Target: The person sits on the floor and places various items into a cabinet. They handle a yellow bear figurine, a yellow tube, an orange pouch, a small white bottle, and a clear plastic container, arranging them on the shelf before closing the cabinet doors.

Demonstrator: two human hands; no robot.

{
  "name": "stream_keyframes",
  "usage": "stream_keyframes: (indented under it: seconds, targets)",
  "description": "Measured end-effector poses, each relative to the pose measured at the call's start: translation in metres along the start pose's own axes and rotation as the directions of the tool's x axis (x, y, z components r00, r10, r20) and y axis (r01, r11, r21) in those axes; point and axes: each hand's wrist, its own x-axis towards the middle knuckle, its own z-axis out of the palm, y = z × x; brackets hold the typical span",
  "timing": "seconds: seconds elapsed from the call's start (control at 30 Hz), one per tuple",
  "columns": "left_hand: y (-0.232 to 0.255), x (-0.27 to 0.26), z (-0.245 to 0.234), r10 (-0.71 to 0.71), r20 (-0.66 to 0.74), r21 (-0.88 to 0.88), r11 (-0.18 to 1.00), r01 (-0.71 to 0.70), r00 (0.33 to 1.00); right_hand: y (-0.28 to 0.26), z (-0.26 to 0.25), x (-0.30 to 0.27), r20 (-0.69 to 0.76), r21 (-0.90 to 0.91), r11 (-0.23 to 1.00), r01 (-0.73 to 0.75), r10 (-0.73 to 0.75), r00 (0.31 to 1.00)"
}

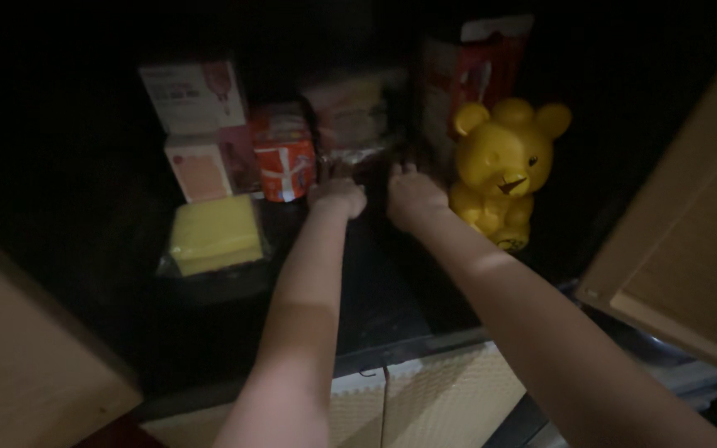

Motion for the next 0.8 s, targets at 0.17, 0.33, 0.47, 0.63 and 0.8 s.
stream_keyframes:
  seconds: [0.17,0.33,0.47,0.63,0.8]
  targets:
    - [0.006,-0.001,-0.003,-0.036,0.092,0.046,0.998,0.032,0.995,-0.001,-0.010,-0.008,0.021,0.039,0.999,0.001,-0.002,1.000]
    - [0.011,-0.009,0.006,-0.044,-0.027,0.214,0.976,0.049,0.999,0.001,-0.007,-0.010,-0.005,0.037,0.998,0.051,-0.051,0.999]
    - [0.011,-0.025,-0.004,-0.007,-0.105,0.097,0.995,0.017,0.994,0.000,-0.011,-0.009,0.020,0.046,0.998,0.046,-0.047,0.999]
    - [0.010,-0.054,-0.026,0.095,-0.139,-0.127,0.985,-0.113,0.986,-0.003,-0.020,-0.019,-0.235,-0.032,0.986,0.165,-0.168,0.957]
    - [0.000,-0.077,-0.041,0.099,-0.397,-0.416,0.866,-0.275,0.913,-0.008,-0.032,-0.038,-0.398,0.310,0.933,0.182,-0.047,0.916]
